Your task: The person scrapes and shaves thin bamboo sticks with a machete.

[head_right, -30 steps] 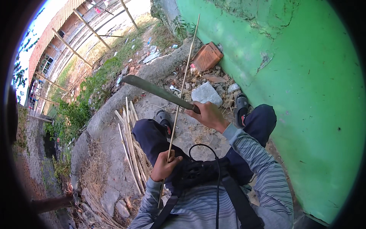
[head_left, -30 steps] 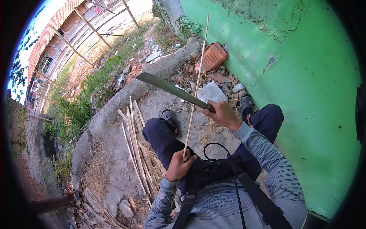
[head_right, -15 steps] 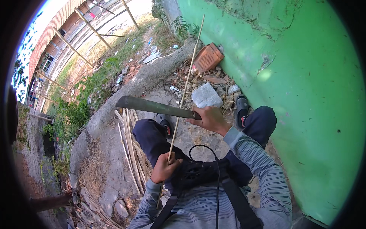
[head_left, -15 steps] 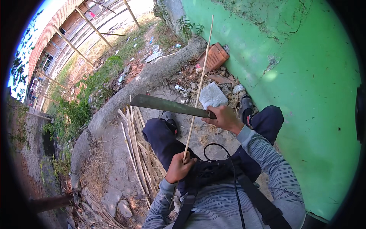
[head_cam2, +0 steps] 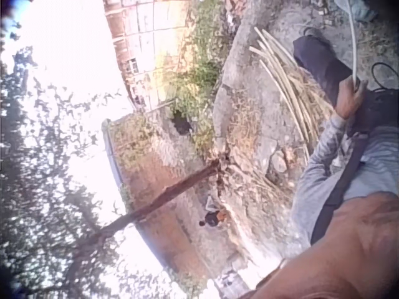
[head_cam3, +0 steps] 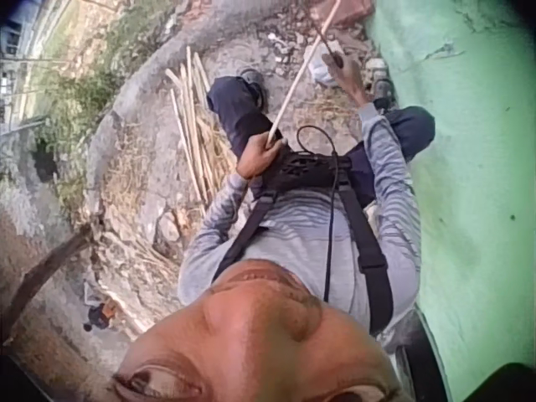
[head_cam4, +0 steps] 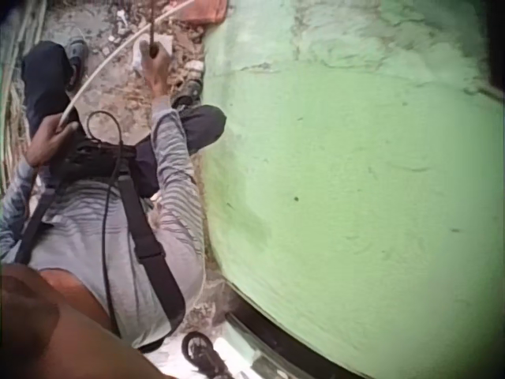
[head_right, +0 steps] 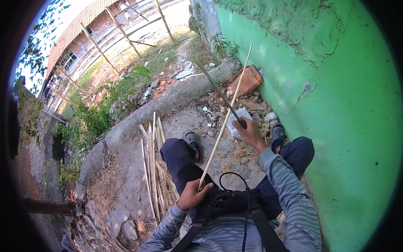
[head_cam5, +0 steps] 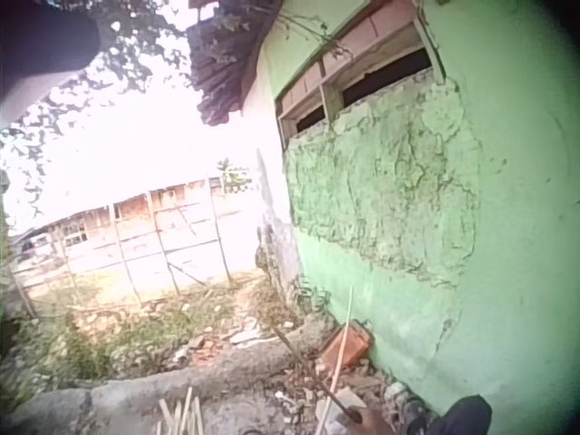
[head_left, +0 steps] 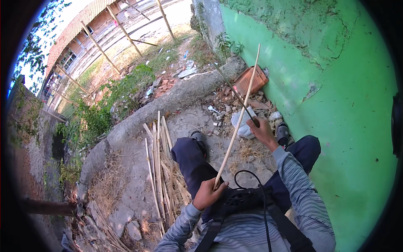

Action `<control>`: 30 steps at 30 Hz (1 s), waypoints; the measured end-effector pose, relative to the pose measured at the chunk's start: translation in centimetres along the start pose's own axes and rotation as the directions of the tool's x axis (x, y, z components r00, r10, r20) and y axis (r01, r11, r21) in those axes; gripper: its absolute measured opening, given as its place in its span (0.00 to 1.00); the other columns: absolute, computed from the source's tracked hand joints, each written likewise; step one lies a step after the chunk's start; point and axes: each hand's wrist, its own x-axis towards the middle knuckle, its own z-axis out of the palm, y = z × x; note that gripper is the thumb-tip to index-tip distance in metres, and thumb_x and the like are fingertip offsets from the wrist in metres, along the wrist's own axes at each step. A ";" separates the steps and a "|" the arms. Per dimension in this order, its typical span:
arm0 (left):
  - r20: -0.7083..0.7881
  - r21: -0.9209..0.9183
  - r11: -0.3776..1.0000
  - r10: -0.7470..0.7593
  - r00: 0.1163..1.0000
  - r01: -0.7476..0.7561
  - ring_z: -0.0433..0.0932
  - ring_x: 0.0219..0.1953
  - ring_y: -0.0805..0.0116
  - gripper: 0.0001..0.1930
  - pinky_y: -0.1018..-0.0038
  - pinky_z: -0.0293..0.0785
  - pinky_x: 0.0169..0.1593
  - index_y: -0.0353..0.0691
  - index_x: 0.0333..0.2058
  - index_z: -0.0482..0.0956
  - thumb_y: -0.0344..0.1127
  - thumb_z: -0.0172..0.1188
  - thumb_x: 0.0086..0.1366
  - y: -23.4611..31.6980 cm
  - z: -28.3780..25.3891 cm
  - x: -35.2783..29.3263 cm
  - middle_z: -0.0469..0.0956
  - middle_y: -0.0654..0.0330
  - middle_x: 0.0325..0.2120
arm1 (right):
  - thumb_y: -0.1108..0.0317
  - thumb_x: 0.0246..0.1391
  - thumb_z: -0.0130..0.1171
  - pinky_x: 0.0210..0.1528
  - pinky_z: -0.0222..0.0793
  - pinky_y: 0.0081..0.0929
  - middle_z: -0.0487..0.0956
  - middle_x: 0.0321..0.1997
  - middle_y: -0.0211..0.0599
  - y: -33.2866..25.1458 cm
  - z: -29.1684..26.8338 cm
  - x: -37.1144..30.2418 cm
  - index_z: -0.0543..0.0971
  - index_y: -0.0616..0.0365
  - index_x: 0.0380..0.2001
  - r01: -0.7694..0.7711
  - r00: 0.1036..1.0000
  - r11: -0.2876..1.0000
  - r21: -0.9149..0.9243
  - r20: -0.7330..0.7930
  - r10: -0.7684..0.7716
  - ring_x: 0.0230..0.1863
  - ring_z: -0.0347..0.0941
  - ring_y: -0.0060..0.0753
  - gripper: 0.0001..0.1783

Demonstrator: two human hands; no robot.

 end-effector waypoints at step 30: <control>-0.180 -0.110 0.980 0.144 0.973 -0.165 0.67 0.19 0.73 0.16 0.69 0.65 0.25 0.34 0.39 0.73 0.43 0.55 0.80 -3.8 3.5 7.1 0.69 0.62 0.16 | 0.55 0.56 0.77 0.26 0.65 0.28 0.72 0.16 0.29 -7.9 3.0 -3.4 0.77 0.61 0.26 0.176 0.983 0.969 0.173 -0.088 -0.162 0.19 0.68 0.20 0.22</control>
